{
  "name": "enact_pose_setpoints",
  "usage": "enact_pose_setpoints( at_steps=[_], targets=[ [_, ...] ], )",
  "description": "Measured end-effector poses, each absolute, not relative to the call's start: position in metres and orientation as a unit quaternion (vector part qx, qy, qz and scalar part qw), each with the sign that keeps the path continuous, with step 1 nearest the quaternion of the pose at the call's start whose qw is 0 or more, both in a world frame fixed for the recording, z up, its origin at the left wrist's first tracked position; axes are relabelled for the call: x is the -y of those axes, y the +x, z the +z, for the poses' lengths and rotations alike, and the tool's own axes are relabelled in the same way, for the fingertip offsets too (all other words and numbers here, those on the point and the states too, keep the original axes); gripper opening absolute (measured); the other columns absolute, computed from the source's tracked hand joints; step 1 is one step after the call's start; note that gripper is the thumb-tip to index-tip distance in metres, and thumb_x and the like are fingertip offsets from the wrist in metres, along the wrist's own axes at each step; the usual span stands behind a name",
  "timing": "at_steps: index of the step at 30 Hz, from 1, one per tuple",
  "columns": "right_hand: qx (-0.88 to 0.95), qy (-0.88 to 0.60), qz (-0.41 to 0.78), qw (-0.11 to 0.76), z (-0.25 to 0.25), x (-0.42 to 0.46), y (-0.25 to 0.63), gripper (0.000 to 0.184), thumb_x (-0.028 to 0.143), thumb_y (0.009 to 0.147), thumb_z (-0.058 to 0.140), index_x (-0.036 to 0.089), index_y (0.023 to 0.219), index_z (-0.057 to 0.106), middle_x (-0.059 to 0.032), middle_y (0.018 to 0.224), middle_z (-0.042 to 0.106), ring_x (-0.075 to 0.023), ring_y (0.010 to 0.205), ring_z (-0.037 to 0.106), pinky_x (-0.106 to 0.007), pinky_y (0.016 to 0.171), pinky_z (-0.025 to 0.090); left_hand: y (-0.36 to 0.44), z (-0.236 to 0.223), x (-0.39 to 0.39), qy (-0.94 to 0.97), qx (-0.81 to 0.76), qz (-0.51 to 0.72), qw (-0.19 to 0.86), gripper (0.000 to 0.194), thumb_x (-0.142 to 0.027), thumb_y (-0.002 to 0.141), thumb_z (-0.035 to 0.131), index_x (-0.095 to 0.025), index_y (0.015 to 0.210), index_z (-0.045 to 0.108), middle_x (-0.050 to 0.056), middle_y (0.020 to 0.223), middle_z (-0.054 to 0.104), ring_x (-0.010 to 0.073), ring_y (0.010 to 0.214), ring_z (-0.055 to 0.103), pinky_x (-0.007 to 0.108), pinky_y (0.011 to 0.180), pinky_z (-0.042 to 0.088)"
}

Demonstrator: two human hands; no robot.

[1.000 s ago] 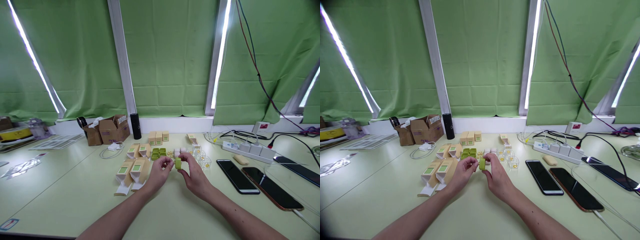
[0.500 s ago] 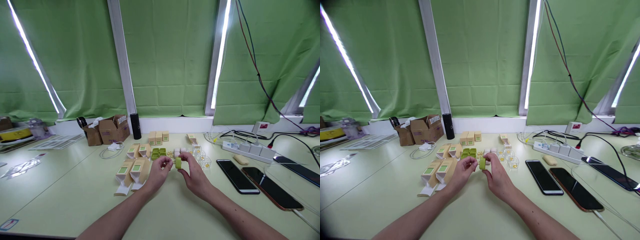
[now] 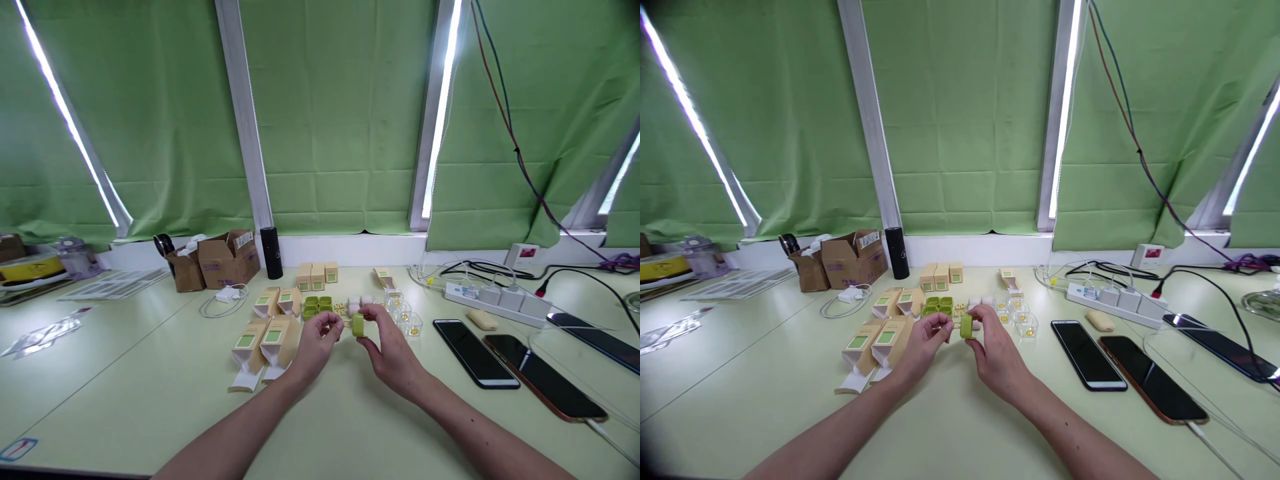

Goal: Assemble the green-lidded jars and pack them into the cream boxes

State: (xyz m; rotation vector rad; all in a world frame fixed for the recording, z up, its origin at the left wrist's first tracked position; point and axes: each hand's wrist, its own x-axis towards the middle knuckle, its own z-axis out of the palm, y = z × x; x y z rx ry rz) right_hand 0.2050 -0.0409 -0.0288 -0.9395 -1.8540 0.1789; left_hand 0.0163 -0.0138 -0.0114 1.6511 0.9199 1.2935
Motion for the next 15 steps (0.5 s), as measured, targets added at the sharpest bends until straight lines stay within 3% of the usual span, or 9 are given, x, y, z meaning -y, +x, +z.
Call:
enact_pose_setpoints(
  at_steps=[5, 11, 15],
  targets=[
    [0.767, -0.399, 0.063, 0.499, -0.030, 0.040, 0.207, 0.048, 0.011, 0.091, 0.054, 0.026, 0.135, 0.042, -0.0122, 0.129, 0.057, -0.0274, 0.116, 0.061, -0.050, 0.099, 0.058, 0.015, -0.014, 0.011, 0.659, -0.373, 0.529, 0.384, 0.028, -0.042, 0.090, 0.064, -0.017, 0.079, 0.062, 0.002, 0.072, 0.059, 0.0154, 0.069, 0.055, 0.028, 0.067, 0.046],
    [0.771, -0.401, 0.033, 0.494, -0.025, 0.043, 0.208, 0.048, 0.009, 0.091, 0.054, 0.026, 0.135, 0.043, -0.0131, 0.130, 0.056, -0.0295, 0.121, 0.058, -0.053, 0.100, 0.057, 0.012, -0.015, 0.015, 0.713, -0.366, 0.553, 0.228, 0.018, -0.033, 0.094, 0.062, -0.019, 0.105, 0.067, 0.011, 0.107, 0.066, 0.0241, 0.102, 0.062, 0.040, 0.090, 0.052],
    [0.781, -0.384, 0.009, 0.493, -0.017, 0.048, 0.207, 0.051, 0.008, 0.092, 0.052, 0.026, 0.139, 0.045, -0.0140, 0.131, 0.053, -0.0296, 0.128, 0.056, -0.050, 0.102, 0.057, 0.012, -0.015, 0.019, 0.773, -0.313, 0.537, 0.128, 0.032, -0.025, 0.093, 0.064, -0.024, 0.124, 0.061, 0.012, 0.123, 0.064, 0.0287, 0.121, 0.051, 0.047, 0.100, 0.049]
  ],
)
